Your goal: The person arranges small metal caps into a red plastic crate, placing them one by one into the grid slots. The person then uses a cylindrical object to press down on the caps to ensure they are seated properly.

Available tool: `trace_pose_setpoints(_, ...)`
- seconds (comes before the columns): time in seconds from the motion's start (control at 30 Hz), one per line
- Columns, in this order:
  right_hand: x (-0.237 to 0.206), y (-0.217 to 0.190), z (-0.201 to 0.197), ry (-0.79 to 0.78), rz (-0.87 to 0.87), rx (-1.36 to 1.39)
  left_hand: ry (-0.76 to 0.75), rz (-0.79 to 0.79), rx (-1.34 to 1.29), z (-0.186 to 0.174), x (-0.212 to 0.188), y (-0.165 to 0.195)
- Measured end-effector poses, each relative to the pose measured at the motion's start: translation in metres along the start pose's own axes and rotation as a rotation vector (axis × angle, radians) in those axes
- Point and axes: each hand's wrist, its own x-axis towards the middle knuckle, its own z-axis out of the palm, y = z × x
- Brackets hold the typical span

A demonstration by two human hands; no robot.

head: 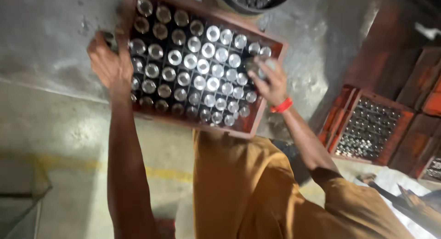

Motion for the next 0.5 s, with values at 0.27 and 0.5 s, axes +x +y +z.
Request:
trace_pose_setpoints(0.27,0.011,-0.040,0.007,-0.033,-0.021,0.035,-0.144,-0.141,0.061,-0.005,0.002,0.007)
trace_pose_setpoints(0.5,-0.009,-0.032,-0.005,0.008,0.032,-0.021,-0.207,-0.201,0.054,-0.005,0.000,0.010)
